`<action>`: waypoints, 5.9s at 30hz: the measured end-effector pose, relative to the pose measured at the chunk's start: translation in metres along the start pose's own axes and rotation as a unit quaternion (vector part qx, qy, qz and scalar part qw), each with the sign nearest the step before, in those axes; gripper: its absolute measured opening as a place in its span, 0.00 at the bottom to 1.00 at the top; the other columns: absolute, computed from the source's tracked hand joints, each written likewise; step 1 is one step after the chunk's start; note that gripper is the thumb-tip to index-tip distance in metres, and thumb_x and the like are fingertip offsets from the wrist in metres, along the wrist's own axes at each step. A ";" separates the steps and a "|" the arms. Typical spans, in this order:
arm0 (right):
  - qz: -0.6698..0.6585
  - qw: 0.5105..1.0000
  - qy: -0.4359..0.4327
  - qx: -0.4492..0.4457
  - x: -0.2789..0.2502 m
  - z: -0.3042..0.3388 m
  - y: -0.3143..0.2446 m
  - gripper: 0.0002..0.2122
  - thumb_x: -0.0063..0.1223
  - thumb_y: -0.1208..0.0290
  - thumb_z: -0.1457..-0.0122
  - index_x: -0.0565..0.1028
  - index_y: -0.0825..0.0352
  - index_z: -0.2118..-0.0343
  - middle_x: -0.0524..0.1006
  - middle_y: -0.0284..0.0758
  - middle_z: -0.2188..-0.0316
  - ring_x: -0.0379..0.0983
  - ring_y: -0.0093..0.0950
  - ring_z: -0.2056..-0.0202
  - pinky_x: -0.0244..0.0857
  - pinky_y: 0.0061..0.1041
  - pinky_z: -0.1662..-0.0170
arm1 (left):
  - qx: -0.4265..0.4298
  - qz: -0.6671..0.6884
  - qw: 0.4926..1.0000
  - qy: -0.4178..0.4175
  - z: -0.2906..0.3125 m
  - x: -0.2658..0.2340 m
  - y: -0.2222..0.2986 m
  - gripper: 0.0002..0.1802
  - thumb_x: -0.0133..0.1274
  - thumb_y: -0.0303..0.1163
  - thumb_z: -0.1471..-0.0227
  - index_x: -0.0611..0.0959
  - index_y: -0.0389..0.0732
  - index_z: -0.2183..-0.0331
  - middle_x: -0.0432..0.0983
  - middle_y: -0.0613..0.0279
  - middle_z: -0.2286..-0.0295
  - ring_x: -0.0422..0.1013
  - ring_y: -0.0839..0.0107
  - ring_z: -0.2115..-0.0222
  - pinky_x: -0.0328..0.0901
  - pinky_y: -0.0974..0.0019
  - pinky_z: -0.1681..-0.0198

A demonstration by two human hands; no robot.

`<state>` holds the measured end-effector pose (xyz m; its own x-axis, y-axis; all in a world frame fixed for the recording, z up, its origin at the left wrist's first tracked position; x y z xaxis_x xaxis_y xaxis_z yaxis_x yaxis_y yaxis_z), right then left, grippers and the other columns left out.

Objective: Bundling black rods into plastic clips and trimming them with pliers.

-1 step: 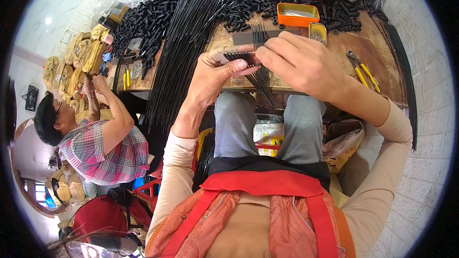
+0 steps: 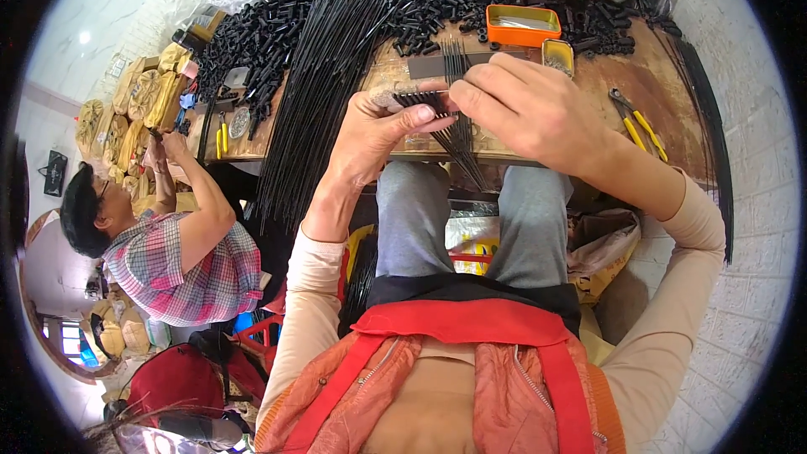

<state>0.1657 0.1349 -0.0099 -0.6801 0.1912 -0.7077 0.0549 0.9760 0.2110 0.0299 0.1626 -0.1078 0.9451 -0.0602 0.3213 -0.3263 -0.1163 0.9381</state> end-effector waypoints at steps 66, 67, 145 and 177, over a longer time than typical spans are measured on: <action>0.009 0.908 -0.186 0.376 0.156 0.119 0.293 0.05 0.54 0.73 0.50 0.78 0.68 0.72 0.76 0.43 0.74 0.75 0.42 0.69 0.69 0.36 0.64 | 0.140 -0.748 0.632 -0.149 -0.027 0.001 -0.112 0.44 0.61 0.47 0.59 0.65 0.61 0.39 0.45 0.50 0.36 0.43 0.54 0.35 0.41 0.47 0.34; 0.026 0.932 -0.128 0.338 0.142 0.103 0.273 0.05 0.53 0.73 0.49 0.77 0.68 0.71 0.74 0.42 0.73 0.74 0.42 0.69 0.68 0.37 0.64 | 0.138 -0.749 0.631 -0.148 -0.028 0.001 -0.110 0.44 0.61 0.47 0.59 0.65 0.61 0.39 0.45 0.50 0.36 0.43 0.54 0.35 0.41 0.47 0.34; -0.084 0.970 -0.133 0.187 0.208 0.094 0.199 0.12 0.53 0.79 0.49 0.75 0.69 0.60 0.72 0.39 0.70 0.72 0.40 0.67 0.67 0.36 0.63 | 0.123 -0.703 0.681 -0.167 -0.028 0.001 -0.107 0.58 0.72 0.36 0.77 0.65 0.58 0.40 0.44 0.49 0.36 0.43 0.52 0.35 0.44 0.53 0.34; -0.003 0.982 -0.129 0.139 0.214 0.089 0.187 0.08 0.51 0.78 0.50 0.73 0.68 0.65 0.71 0.36 0.72 0.72 0.36 0.66 0.67 0.34 0.67 | 0.138 -0.692 0.692 -0.151 -0.027 0.002 -0.102 0.44 0.65 0.49 0.62 0.69 0.58 0.41 0.48 0.49 0.37 0.46 0.53 0.36 0.45 0.51 0.35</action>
<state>0.0955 0.3672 -0.1820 -0.4747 0.1700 -0.8636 0.2733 0.9611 0.0389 0.0658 0.2013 -0.1995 0.3220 0.0985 -0.9416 0.8577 -0.4515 0.2460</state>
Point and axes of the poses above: each hand's wrist, its own z-axis away from the middle knuckle, its own x-axis out of the palm, y = z × x, the point moved 10 cm from there along -z, towards the middle knuckle
